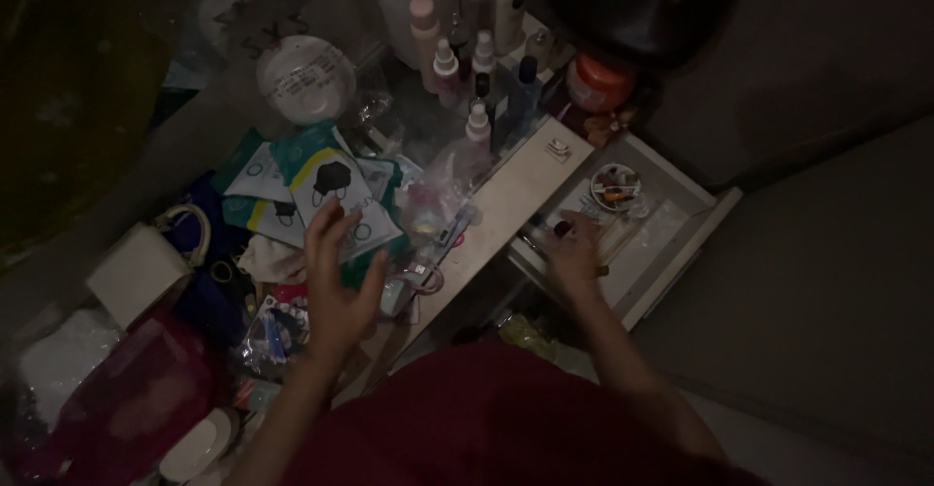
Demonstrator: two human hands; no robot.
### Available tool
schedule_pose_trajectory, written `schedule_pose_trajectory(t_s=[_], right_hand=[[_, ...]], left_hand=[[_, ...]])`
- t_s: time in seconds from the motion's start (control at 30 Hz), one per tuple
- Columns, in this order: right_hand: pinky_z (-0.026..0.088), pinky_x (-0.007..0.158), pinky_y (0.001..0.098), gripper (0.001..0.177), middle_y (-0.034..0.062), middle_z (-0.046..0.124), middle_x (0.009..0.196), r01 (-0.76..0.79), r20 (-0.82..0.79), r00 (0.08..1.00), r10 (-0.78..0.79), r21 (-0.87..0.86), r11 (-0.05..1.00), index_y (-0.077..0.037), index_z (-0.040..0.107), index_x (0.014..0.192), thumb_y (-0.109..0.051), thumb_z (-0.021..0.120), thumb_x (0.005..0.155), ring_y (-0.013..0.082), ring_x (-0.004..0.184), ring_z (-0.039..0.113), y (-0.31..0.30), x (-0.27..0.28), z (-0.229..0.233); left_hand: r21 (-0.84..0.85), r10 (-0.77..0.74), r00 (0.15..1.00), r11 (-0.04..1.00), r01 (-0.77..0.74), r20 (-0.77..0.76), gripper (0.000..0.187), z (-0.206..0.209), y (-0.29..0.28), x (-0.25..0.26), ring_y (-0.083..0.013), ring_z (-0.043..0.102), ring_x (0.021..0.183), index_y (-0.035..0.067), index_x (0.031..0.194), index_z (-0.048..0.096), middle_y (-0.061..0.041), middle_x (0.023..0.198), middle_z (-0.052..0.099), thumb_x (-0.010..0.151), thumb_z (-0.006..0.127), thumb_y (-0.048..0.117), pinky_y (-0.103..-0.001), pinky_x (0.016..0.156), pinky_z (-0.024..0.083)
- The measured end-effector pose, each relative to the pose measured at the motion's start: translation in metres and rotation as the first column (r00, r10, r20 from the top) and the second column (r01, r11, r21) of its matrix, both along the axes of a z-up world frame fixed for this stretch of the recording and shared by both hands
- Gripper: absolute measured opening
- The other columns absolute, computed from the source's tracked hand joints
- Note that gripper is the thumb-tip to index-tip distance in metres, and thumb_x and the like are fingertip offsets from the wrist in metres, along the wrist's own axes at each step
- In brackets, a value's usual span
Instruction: Organizing various personal items, stationery, and face masks inside a vanity drawer.
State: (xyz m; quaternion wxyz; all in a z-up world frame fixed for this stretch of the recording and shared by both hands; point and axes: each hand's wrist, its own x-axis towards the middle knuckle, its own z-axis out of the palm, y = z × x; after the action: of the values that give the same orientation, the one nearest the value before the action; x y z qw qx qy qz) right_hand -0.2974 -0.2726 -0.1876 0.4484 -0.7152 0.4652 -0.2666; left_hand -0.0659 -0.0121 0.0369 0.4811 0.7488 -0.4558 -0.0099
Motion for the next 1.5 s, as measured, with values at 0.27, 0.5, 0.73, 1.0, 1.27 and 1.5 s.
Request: schedule_pose_trajectory(t_s=[0.27,0.5,0.73,1.0,1.27,1.5], right_hand=[[0.042,0.109,0.0477,0.063,0.0332,0.040,0.150,0.488,-0.374,0.807,-0.457,-0.013,0.873,0.003,0.051,0.143,-0.016,0.077,0.089,0.0456,0.134,0.046,-0.083,-0.074,-0.076],[0.055,0.099,0.0396,0.037,0.0207,0.068,0.126,0.502,-0.490,0.768,-0.412,0.062,0.863,0.006,0.066,0.121,-0.022,0.070,0.097,0.0309,0.111,0.067,-0.128,-0.100,-0.146],[0.055,0.083,0.0388,0.069,0.0190,0.061,0.118,0.627,-0.183,0.769,-0.612,0.036,0.778,0.003,0.053,0.127,-0.018,0.093,0.075,0.0296,0.102,0.062,-0.129,-0.045,-0.053],[0.054,0.090,0.0425,0.035,0.0204,0.066,0.120,0.687,-0.332,0.721,-0.608,0.234,0.688,0.002,0.060,0.120,-0.012,0.074,0.091,0.0347,0.107,0.066,-0.128,-0.040,-0.030],[0.057,0.084,0.0388,0.022,0.0151,0.064,0.118,0.737,-0.152,0.654,-0.741,0.348,0.579,-0.003,0.064,0.116,-0.008,0.058,0.095,0.0263,0.101,0.065,-0.105,-0.055,0.014],[0.051,0.085,0.0436,0.016,0.0100,0.062,0.104,-0.014,0.473,0.256,-0.843,0.874,0.486,-0.007,0.064,0.109,-0.009,0.059,0.094,0.0261,0.090,0.057,-0.094,-0.081,-0.020]], left_hand=[[0.003,-0.038,0.997,0.999,0.039,-0.062,0.043,0.005,-0.006,-0.009,-0.0381,0.046,0.146,0.004,0.135,0.058,-0.020,0.158,0.041,0.096,0.073,0.013,-0.047,0.118,0.041],[-0.014,-0.044,0.999,0.999,0.044,-0.011,0.042,0.001,-0.006,-0.012,-0.0383,0.045,0.148,0.004,0.134,0.058,-0.020,0.157,0.042,0.095,0.072,0.012,-0.046,0.118,0.042],[0.009,-0.011,0.999,1.000,0.012,-0.037,0.044,-0.002,0.000,-0.015,-0.0382,0.047,0.145,0.003,0.134,0.059,-0.019,0.156,0.043,0.094,0.073,0.012,-0.046,0.116,0.043],[0.065,-0.049,0.996,0.996,0.054,-0.075,0.042,0.000,-0.001,-0.022,-0.0403,0.045,0.145,0.004,0.133,0.059,-0.021,0.155,0.041,0.093,0.070,0.014,-0.046,0.111,0.046],[0.025,-0.099,0.993,0.995,0.100,-0.060,0.046,-0.010,-0.022,-0.029,-0.0403,0.046,0.143,0.003,0.134,0.057,-0.021,0.154,0.043,0.092,0.074,0.012,-0.045,0.111,0.044],[-0.061,-0.326,0.904,0.945,0.322,-0.277,0.042,-0.040,-0.067,-0.047,-0.0298,0.055,0.134,0.006,0.135,0.060,-0.016,0.145,0.053,0.095,0.074,0.011,-0.039,0.108,0.048]])
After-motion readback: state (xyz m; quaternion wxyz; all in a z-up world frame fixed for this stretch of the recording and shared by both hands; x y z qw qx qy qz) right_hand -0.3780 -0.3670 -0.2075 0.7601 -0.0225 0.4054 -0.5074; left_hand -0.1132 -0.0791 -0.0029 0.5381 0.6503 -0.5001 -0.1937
